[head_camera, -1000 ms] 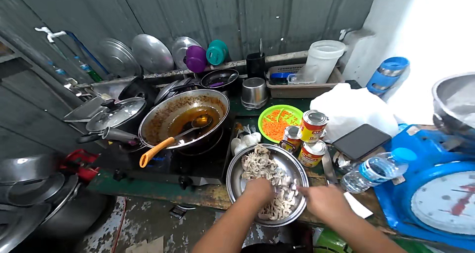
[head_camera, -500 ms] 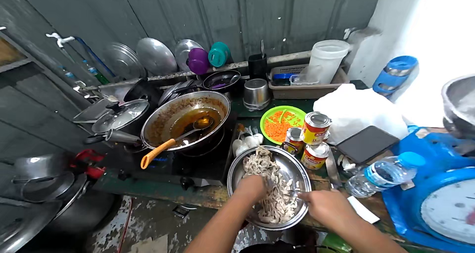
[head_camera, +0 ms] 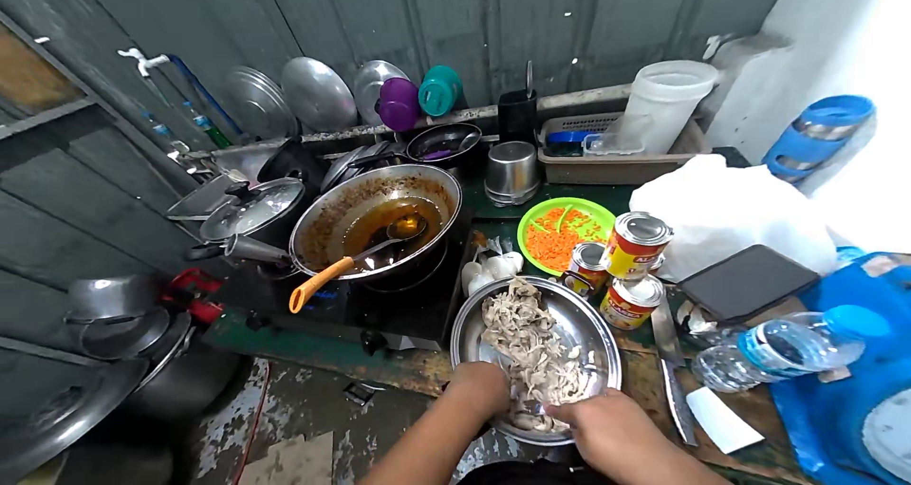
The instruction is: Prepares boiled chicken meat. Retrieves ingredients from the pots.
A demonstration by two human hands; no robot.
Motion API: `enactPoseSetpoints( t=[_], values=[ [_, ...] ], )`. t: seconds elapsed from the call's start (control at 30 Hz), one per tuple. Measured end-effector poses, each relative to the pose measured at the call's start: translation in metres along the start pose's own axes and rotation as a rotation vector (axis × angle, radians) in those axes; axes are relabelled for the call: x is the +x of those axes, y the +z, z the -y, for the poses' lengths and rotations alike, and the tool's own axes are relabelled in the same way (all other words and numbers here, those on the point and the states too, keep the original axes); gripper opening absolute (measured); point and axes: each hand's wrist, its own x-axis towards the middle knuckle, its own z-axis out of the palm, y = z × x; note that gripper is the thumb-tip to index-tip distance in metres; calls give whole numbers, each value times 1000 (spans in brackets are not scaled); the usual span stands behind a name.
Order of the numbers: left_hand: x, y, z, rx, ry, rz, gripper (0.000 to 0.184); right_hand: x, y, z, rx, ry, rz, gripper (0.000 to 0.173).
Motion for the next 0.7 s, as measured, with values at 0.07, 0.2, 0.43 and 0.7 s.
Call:
enactPoseSetpoints(
  t=[0.07, 0.2, 0.43, 0.7],
  values=[
    [-6, -6, 3, 38, 3, 11, 35, 5, 1, -7, 14, 51, 7, 49],
    [-18, -11, 30, 14, 37, -47, 35, -5, -23, -29, 115, 110, -21, 47],
    [-17, -2, 21, 96, -45, -95, 31, 20, 0, 6, 34, 79, -66, 54],
    [-23, -16, 37, 119, -45, -138, 31, 2, -12, 4, -7, 77, -85, 51]
  ],
)
